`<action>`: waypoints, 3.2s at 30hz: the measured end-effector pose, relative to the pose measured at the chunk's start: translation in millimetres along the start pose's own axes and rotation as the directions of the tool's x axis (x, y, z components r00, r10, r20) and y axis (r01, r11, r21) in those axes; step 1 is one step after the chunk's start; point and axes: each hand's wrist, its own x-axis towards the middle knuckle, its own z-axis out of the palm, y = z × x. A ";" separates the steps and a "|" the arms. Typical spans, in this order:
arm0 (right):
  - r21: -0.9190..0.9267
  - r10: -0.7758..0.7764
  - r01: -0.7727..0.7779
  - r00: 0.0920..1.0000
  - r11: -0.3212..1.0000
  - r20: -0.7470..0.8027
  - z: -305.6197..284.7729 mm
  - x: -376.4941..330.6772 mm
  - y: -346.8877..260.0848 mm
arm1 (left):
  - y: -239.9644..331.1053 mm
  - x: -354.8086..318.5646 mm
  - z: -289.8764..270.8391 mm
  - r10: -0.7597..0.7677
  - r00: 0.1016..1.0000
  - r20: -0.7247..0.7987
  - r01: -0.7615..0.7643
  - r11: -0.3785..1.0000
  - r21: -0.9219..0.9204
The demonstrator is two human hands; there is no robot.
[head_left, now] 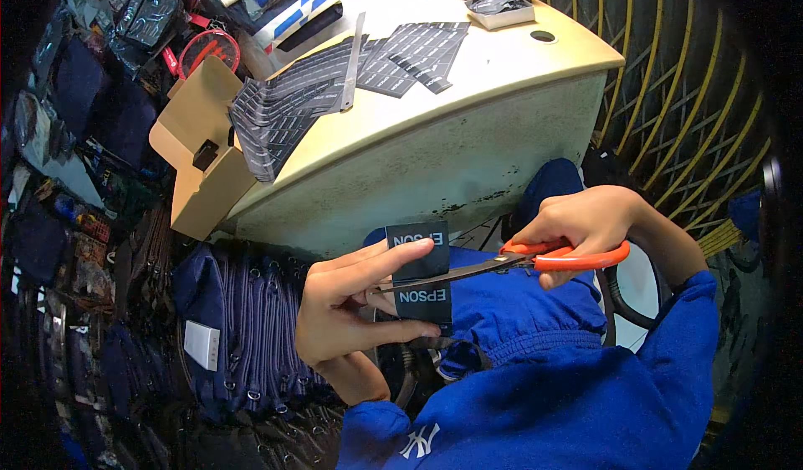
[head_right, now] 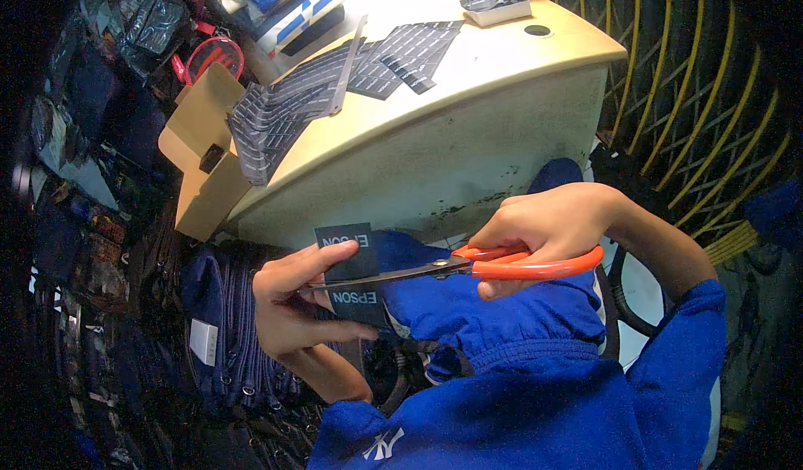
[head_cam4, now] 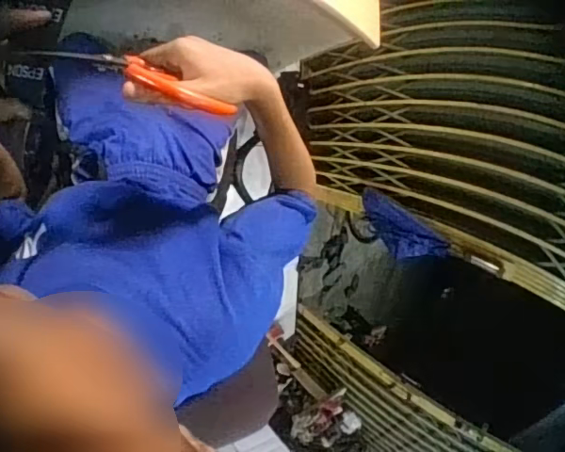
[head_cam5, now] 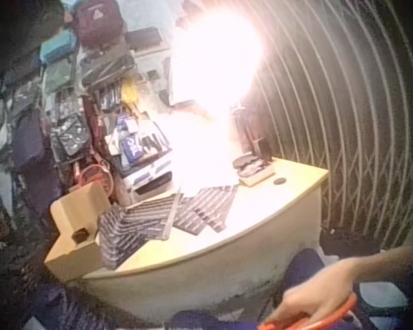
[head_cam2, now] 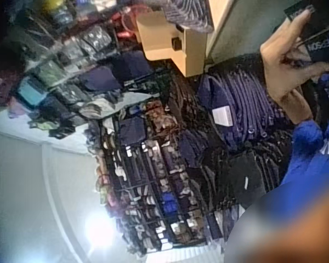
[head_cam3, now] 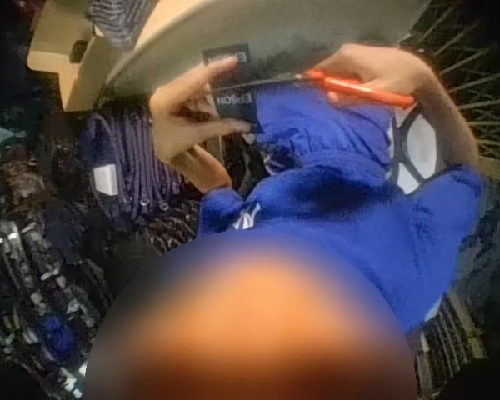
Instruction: Cutting brand labels from a sheet using a pair of scissors.
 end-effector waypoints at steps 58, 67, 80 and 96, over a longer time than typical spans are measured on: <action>-0.145 0.064 -0.072 0.996 0.987 -0.063 7.4 -2.1 8.0 | -7.9 -9.2 3.0 -0.137 0.988 -0.067 0.128 0.984 -0.125; -0.028 0.083 -0.089 0.980 0.996 -0.179 -0.2 -10.9 40.2 | -25.6 2.8 9.0 -0.132 0.989 -0.067 0.114 0.969 -0.218; -0.455 0.217 -0.410 0.882 0.790 -0.419 -1.3 39.2 167.5 | -55.4 118.1 65.7 -0.275 0.952 -0.135 0.208 0.903 -0.375; 0.210 0.338 -0.266 0.698 0.941 -0.631 81.0 80.8 336.4 | -215.3 393.0 48.9 0.022 0.991 -0.135 -0.002 0.990 0.144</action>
